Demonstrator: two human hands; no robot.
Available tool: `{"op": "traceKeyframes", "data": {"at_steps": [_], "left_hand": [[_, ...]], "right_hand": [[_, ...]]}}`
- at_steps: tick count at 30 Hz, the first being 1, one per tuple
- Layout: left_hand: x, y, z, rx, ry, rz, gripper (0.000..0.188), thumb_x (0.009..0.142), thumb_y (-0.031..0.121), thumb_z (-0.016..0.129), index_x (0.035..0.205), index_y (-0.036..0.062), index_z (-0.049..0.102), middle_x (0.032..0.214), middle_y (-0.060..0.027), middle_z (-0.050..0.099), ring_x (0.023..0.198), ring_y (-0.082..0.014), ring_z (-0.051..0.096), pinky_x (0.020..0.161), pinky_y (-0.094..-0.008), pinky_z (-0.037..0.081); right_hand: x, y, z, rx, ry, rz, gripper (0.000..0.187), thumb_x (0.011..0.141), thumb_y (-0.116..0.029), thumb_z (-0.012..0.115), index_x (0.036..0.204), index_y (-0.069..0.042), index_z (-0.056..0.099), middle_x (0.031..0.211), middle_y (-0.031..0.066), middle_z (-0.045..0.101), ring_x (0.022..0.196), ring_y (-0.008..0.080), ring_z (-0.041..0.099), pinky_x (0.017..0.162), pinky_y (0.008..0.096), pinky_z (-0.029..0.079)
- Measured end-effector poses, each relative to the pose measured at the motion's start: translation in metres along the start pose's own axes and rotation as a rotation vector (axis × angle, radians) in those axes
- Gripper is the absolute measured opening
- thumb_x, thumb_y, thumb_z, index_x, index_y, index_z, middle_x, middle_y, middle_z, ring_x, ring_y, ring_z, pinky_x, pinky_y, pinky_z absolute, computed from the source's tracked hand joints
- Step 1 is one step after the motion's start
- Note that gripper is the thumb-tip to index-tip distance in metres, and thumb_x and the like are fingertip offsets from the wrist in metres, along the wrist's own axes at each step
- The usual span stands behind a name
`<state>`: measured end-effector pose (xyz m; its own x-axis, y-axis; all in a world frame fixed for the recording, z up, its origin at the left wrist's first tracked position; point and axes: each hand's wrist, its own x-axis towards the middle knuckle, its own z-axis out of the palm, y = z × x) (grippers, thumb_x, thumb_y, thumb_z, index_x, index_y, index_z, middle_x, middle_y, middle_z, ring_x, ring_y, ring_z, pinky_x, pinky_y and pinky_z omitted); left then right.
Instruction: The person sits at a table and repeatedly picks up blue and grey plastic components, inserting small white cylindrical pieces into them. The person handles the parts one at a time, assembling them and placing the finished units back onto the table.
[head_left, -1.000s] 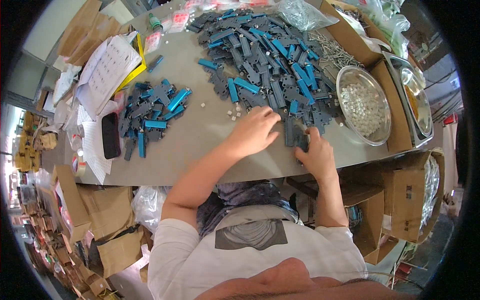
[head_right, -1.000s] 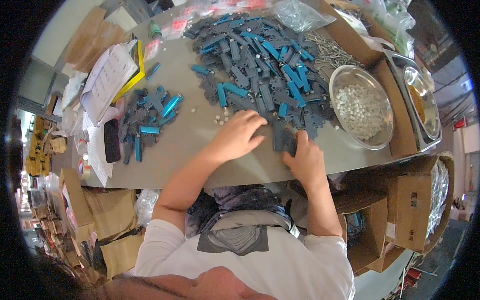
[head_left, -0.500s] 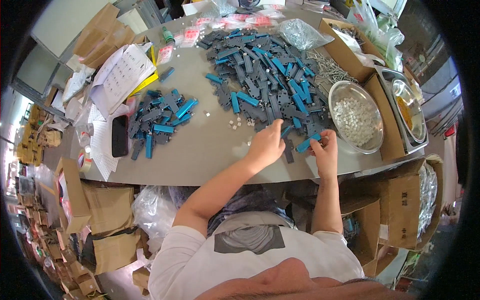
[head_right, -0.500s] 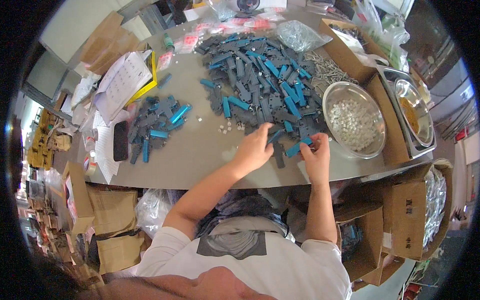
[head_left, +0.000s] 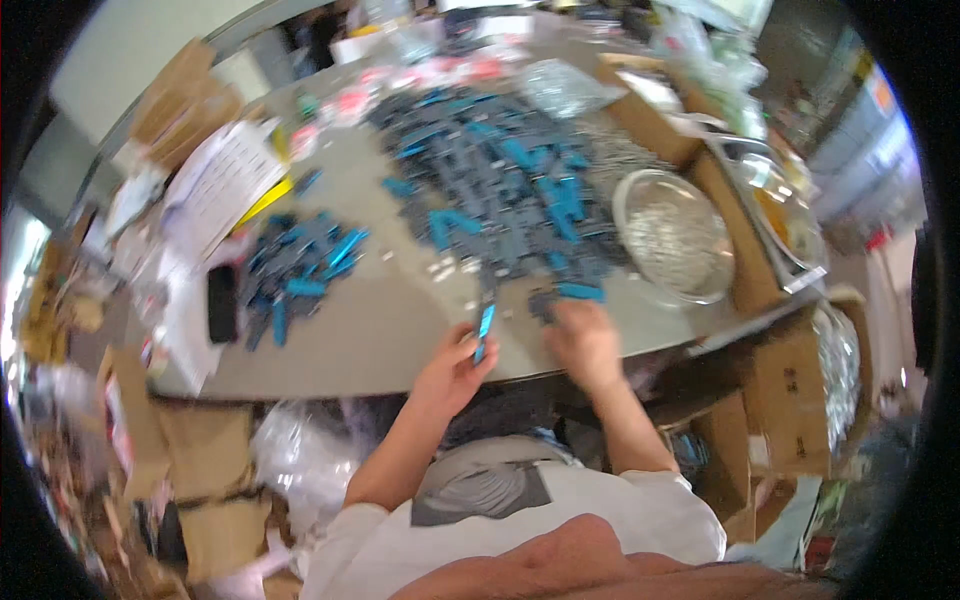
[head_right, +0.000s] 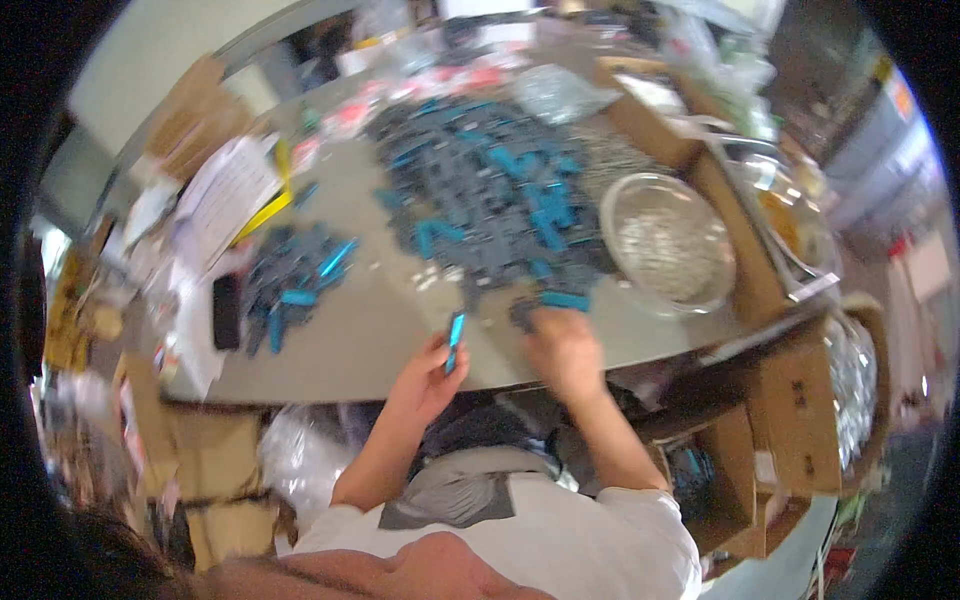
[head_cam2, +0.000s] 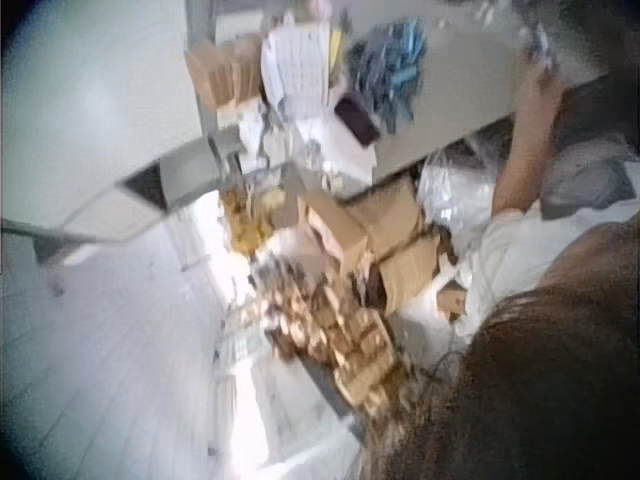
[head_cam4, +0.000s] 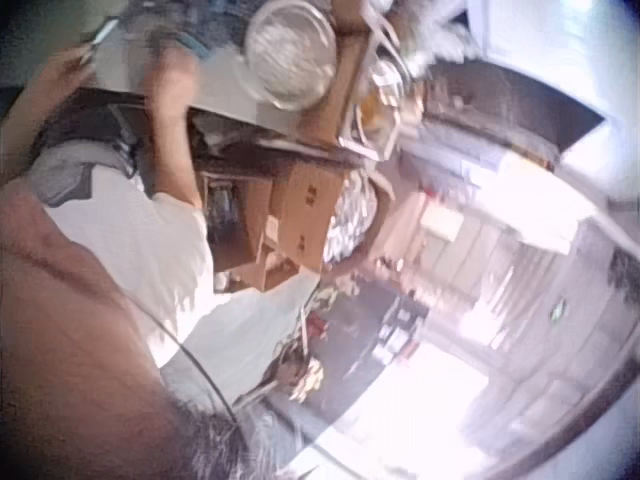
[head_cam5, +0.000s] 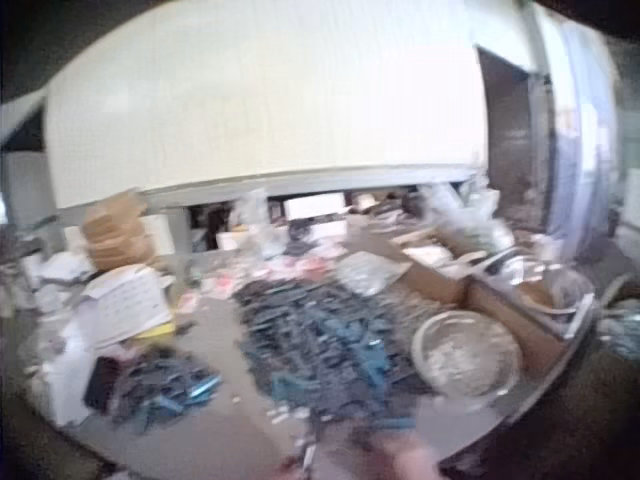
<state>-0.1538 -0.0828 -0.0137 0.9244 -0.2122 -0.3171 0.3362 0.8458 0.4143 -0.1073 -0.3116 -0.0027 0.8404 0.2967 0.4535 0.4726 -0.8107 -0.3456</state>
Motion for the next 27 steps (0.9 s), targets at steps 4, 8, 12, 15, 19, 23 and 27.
{"op": "traceKeyframes", "data": {"at_steps": [4, 8, 12, 15, 19, 23, 27], "left_hand": [[-0.018, -0.006, 0.007, 0.047, -0.176, -0.026, 0.049, 0.085, 0.000, 0.057, 0.130, 0.0089, 0.039, 0.109, -0.0104, 0.055, 0.096, -0.0258, 0.062, 0.089, -0.0430, 0.052], [-0.020, -0.021, 0.006, 0.200, -0.121, -0.057, 0.062, 0.084, -0.001, 0.053, 0.138, 0.0147, 0.027, 0.116, -0.0133, 0.050, 0.103, -0.0298, 0.058, 0.089, -0.0467, 0.051], [-0.027, -0.027, 0.023, 0.244, -0.075, -0.089, 0.066, 0.079, -0.006, 0.049, 0.137, 0.0175, 0.027, 0.114, -0.0148, 0.049, 0.110, -0.0306, 0.052, 0.087, -0.0487, 0.052], [-0.028, -0.033, 0.021, 0.342, -0.074, -0.011, 0.070, 0.076, -0.002, 0.051, 0.138, 0.0160, 0.024, 0.119, -0.0153, 0.047, 0.113, -0.0296, 0.050, 0.090, -0.0500, 0.049], [-0.024, -0.047, 0.012, 0.384, -0.242, 0.048, 0.075, 0.075, -0.004, 0.053, 0.140, 0.0152, 0.019, 0.125, -0.0141, 0.044, 0.115, -0.0261, 0.048, 0.097, -0.0431, 0.042], [-0.045, -0.047, 0.023, 0.382, -0.234, 0.127, 0.075, 0.078, -0.004, 0.053, 0.140, 0.0125, 0.014, 0.129, -0.0135, 0.042, 0.119, -0.0218, 0.044, 0.104, -0.0357, 0.033], [-0.055, -0.045, 0.010, 0.457, -0.249, 0.222, 0.067, 0.087, 0.002, 0.052, 0.140, 0.0146, 0.013, 0.132, -0.0148, 0.042, 0.121, -0.0228, 0.044, 0.102, -0.0376, 0.036]], "right_hand": [[-0.021, -0.017, -0.008, 0.041, -0.208, -0.121, 0.067, 0.069, -0.047, 0.073, 0.118, -0.005, 0.058, 0.125, 0.0147, 0.053, 0.110, 0.0336, 0.052, 0.093, 0.0440, 0.044], [-0.053, -0.014, -0.016, -0.019, -0.197, -0.060, 0.040, 0.079, -0.025, 0.065, 0.111, -0.003, 0.059, 0.114, 0.0107, 0.057, 0.103, 0.0294, 0.055, 0.084, 0.0374, 0.048], [-0.066, -0.011, -0.028, 0.069, -0.079, -0.002, 0.026, 0.077, -0.007, 0.062, 0.102, -0.004, 0.062, 0.099, 0.0095, 0.062, 0.089, 0.0302, 0.060, 0.074, 0.0357, 0.051], [-0.050, -0.033, -0.040, 0.352, 0.153, 0.171, 0.018, 0.078, -0.001, 0.064, 0.095, -0.005, 0.064, 0.086, 0.0102, 0.064, 0.077, 0.0289, 0.065, 0.066, 0.0366, 0.052], [-0.054, -0.064, -0.026, 1.528, -0.024, 0.733, 0.014, 0.086, 0.002, 0.063, 0.098, 0.000, 0.056, 0.088, 0.0090, 0.065, 0.078, 0.0158, 0.064, 0.070, 0.0284, 0.055], [-0.064, -0.085, -0.004, 1.476, -0.138, 0.695, 0.013, 0.088, 0.000, 0.062, 0.098, 0.001, 0.055, 0.087, 0.0061, 0.063, 0.080, 0.0128, 0.063, 0.070, 0.0280, 0.056], [-0.063, -0.100, -0.003, 1.449, -0.221, 0.720, 0.010, 0.089, -0.002, 0.062, 0.096, 0.001, 0.054, 0.087, 0.0057, 0.062, 0.077, 0.0115, 0.062, 0.067, 0.0267, 0.056]]}}
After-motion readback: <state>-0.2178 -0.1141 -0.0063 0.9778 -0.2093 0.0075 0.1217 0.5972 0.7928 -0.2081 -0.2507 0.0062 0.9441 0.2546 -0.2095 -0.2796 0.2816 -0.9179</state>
